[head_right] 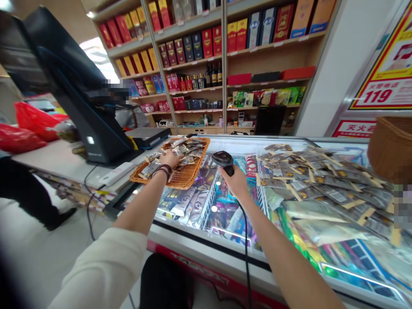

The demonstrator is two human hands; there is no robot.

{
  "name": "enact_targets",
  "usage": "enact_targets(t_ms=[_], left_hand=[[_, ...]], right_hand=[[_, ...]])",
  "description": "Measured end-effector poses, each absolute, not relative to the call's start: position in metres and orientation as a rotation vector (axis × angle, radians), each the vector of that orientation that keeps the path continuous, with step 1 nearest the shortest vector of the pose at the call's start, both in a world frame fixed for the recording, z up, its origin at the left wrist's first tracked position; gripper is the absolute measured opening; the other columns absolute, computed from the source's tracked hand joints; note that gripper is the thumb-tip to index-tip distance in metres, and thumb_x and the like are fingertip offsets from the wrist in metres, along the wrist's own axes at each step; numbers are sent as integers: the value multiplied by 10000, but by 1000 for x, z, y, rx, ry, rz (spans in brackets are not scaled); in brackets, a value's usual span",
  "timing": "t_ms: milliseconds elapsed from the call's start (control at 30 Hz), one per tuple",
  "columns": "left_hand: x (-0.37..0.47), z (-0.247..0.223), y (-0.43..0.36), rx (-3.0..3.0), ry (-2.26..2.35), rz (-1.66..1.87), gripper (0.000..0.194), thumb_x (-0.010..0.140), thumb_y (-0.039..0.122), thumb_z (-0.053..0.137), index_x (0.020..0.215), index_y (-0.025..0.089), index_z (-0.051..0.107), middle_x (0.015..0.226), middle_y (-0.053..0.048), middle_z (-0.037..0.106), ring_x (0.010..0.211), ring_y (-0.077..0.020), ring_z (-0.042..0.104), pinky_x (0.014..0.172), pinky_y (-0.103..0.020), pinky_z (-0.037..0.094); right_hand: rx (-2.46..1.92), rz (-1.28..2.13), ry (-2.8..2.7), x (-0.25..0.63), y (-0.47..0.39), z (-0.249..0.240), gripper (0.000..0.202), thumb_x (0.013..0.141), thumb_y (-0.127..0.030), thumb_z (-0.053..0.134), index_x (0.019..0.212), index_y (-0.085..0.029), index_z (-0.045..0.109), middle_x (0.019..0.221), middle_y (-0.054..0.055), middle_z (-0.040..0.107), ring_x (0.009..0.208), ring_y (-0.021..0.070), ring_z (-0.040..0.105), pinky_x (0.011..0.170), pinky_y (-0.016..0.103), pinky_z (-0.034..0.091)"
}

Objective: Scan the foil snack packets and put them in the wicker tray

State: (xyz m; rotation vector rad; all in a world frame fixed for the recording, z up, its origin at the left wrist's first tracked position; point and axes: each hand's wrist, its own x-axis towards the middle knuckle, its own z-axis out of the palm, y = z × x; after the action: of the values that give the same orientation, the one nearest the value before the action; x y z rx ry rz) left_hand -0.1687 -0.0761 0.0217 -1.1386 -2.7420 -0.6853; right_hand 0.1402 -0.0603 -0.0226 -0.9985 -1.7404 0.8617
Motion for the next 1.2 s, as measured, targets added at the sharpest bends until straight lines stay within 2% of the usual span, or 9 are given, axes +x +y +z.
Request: enact_targets(t_ms=[233,333,400,500,600,733,933,1067,1200], left_hand=[[-162,20,-73,-1234,-2682,-721,861,881,328,788,1602,99,378,1519,-274,614,1421,-375,593,1149,-432,452],[-159,22,-76,-1172,-2741,-734,848,850,372,832,1546,88,440,1465,-279,655,1372,-380,636,1099,-409,479],[-156,24,-79,-1220,-2735,-751,740,852,392,831,1469,111,534,1419,-255,696,1342,-371,659,1068,-393,491],[-150,29,-84,-1377,-2670,-767,395,935,394,734,1246,152,701,1292,-202,770,1261,-341,705,1005,-370,512],[-142,37,-88,-1477,-2598,-846,218,971,370,678,1048,182,759,1127,-150,813,1153,-315,742,946,-355,534],[-119,43,-86,-1538,-2447,-1295,174,973,331,665,1029,186,743,933,-105,807,927,-273,784,868,-345,576],[-48,14,-63,-1880,-2047,-2256,108,932,250,702,1016,187,680,945,-75,803,725,-207,780,693,-305,630],[-6,-25,-48,-1923,-2007,-2560,133,898,212,753,981,192,651,846,-43,770,709,-186,769,702,-300,655],[3,-56,-39,-1708,-2159,-2631,160,859,150,778,942,185,647,744,-15,677,677,-184,740,749,-349,672]], right_hand=[[-979,903,-1777,140,-61,-23,560,827,-812,618,726,-261,610,469,7,596,445,212,597,520,330,449],[-993,900,-1775,140,-60,-23,548,826,-800,622,736,-260,616,490,13,610,469,219,614,519,327,449],[-990,883,-1779,141,-61,-24,550,824,-802,621,731,-260,613,492,14,611,477,218,618,522,325,452],[-971,895,-1764,142,-61,-24,548,821,-800,627,741,-259,613,503,16,626,464,212,612,520,326,463],[-961,951,-1702,142,-61,-24,561,785,-813,656,770,-253,620,590,37,696,431,191,594,487,323,460],[-939,1034,-1591,143,-62,-23,616,707,-847,710,799,-245,617,692,61,753,398,168,568,417,309,433],[-916,1064,-1472,165,-63,-12,659,670,-865,754,745,-225,618,612,47,706,376,140,537,395,289,423],[-902,1037,-1402,185,-61,-4,676,639,-886,761,730,-235,601,564,20,658,386,148,540,395,292,435],[-965,1048,-1452,196,-59,-2,662,637,-890,739,709,-249,587,555,25,653,363,160,527,377,311,429]])
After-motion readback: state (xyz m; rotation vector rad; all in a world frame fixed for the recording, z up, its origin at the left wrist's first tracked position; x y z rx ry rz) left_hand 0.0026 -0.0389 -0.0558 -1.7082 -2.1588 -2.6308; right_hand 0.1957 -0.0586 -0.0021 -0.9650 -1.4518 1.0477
